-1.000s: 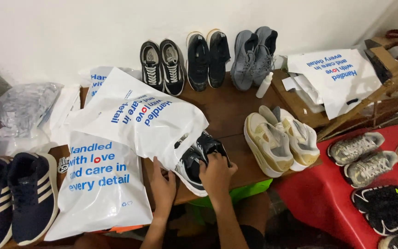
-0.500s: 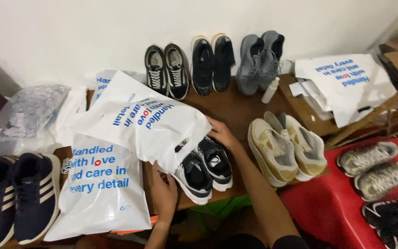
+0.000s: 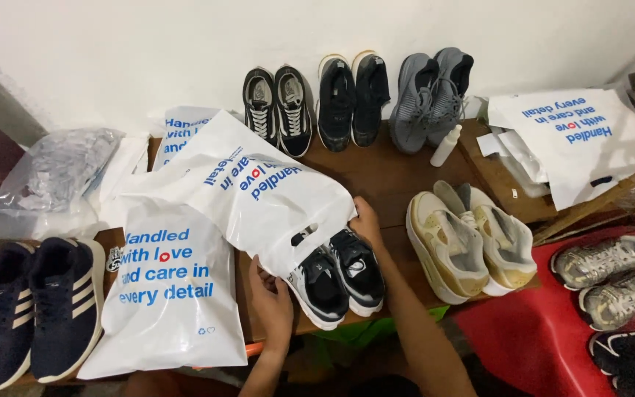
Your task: The person picks up pairs of shoes from a table, places them into white plastic bags, and folds the tops of the bags to close them.
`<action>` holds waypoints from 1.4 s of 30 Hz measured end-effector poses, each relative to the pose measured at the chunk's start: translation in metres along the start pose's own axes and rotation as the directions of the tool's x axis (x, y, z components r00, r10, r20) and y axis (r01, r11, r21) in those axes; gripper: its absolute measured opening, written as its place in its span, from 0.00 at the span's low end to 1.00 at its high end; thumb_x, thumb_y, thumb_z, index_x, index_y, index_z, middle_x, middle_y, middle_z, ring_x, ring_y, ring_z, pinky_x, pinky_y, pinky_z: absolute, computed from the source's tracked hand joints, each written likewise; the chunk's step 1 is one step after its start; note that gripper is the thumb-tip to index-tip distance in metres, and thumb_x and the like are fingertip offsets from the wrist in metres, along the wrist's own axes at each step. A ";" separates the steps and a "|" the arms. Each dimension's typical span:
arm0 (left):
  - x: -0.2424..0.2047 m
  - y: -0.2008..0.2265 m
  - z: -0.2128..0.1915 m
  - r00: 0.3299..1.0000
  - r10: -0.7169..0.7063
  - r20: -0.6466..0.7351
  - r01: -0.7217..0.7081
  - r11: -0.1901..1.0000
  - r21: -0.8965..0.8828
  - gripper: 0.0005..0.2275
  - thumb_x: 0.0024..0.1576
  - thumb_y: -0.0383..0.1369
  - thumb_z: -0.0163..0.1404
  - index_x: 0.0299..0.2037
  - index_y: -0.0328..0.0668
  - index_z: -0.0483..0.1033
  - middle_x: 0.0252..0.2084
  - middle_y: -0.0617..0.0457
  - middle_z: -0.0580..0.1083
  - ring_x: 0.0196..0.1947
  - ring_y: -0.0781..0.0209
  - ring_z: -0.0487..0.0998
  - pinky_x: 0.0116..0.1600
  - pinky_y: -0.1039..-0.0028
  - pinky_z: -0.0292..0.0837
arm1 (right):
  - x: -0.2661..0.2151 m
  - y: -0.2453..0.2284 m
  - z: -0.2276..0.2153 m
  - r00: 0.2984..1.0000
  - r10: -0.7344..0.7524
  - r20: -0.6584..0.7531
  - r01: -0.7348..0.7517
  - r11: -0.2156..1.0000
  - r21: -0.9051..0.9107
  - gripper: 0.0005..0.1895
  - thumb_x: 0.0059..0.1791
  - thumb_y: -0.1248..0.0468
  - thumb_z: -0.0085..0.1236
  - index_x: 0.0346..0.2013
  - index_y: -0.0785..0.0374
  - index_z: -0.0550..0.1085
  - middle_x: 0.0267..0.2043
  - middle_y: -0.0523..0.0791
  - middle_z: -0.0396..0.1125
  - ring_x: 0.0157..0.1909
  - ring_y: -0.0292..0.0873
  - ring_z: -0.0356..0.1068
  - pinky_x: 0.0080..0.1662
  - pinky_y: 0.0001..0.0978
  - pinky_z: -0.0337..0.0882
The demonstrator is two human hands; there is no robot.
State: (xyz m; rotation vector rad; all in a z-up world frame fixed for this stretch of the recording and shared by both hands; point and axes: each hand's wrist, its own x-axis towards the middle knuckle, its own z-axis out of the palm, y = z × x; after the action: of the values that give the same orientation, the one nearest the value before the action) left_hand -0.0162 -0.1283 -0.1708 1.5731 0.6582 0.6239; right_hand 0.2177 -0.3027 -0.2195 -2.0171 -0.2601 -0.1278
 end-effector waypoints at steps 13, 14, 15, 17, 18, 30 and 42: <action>0.071 -0.025 0.023 0.983 -0.015 0.185 0.025 0.998 -0.055 0.21 0.61 0.18 0.45 0.63 0.48 0.75 0.49 0.40 0.77 0.53 0.51 0.76 0.58 0.58 0.72 | -0.066 -0.007 -0.015 0.880 0.250 -0.404 -0.201 0.966 0.160 0.13 0.47 0.67 0.52 0.44 0.72 0.72 0.39 0.59 0.68 0.45 0.57 0.70 0.48 0.49 0.70; 0.068 -0.015 0.017 0.971 -0.027 0.240 0.035 0.999 -0.030 0.21 0.61 0.18 0.46 0.64 0.47 0.74 0.51 0.39 0.77 0.54 0.49 0.76 0.60 0.57 0.72 | -0.067 -0.011 -0.018 0.896 0.157 -0.416 -0.149 0.987 0.051 0.10 0.49 0.66 0.51 0.41 0.72 0.71 0.36 0.60 0.68 0.42 0.57 0.71 0.44 0.47 0.69; 0.065 -0.004 0.012 0.955 -0.040 0.293 0.044 0.999 -0.005 0.22 0.61 0.19 0.46 0.65 0.46 0.73 0.53 0.38 0.77 0.56 0.47 0.76 0.61 0.56 0.72 | -0.068 -0.015 -0.022 0.906 0.063 -0.418 -0.096 0.994 -0.059 0.09 0.51 0.66 0.51 0.38 0.72 0.70 0.33 0.62 0.69 0.39 0.56 0.71 0.41 0.45 0.68; 0.063 -0.014 0.010 0.960 -0.011 0.279 -0.008 0.998 0.066 0.21 0.61 0.20 0.47 0.64 0.45 0.73 0.52 0.37 0.77 0.56 0.45 0.77 0.59 0.55 0.73 | -0.070 0.009 -0.016 0.906 0.056 -0.420 -0.099 0.992 -0.081 0.10 0.53 0.62 0.51 0.37 0.68 0.70 0.31 0.58 0.69 0.36 0.51 0.70 0.38 0.40 0.68; 0.068 -0.015 0.014 0.964 0.037 0.265 -0.073 0.990 0.124 0.19 0.62 0.21 0.48 0.64 0.44 0.74 0.51 0.37 0.78 0.55 0.42 0.78 0.58 0.55 0.75 | -0.060 0.018 -0.015 0.903 0.032 -0.428 -0.084 0.991 -0.103 0.11 0.54 0.58 0.50 0.36 0.64 0.70 0.29 0.54 0.69 0.33 0.46 0.69 0.36 0.36 0.67; 0.063 -0.010 0.007 0.994 0.046 0.098 -0.070 0.964 0.256 0.19 0.62 0.23 0.46 0.65 0.36 0.70 0.53 0.33 0.77 0.55 0.39 0.78 0.57 0.54 0.76 | -0.062 0.020 0.006 0.780 0.497 -0.380 -0.320 0.838 0.442 0.12 0.45 0.65 0.56 0.41 0.68 0.76 0.25 0.49 0.68 0.27 0.44 0.69 0.32 0.36 0.70; 0.069 -0.006 -0.020 0.917 0.037 0.398 -0.212 0.888 0.407 0.24 0.62 0.23 0.46 0.71 0.34 0.62 0.64 0.30 0.67 0.65 0.37 0.70 0.67 0.54 0.69 | -0.103 -0.048 -0.016 0.966 0.092 -0.241 -0.087 0.996 0.030 0.29 0.49 0.56 0.51 0.62 0.65 0.63 0.49 0.63 0.72 0.51 0.66 0.72 0.49 0.59 0.71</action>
State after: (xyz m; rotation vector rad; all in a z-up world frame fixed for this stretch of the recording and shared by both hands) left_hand 0.0165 -0.0638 -0.1737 2.1115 0.4172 0.2484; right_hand 0.1068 -0.3096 -0.1915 -1.9682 -0.0152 -0.3110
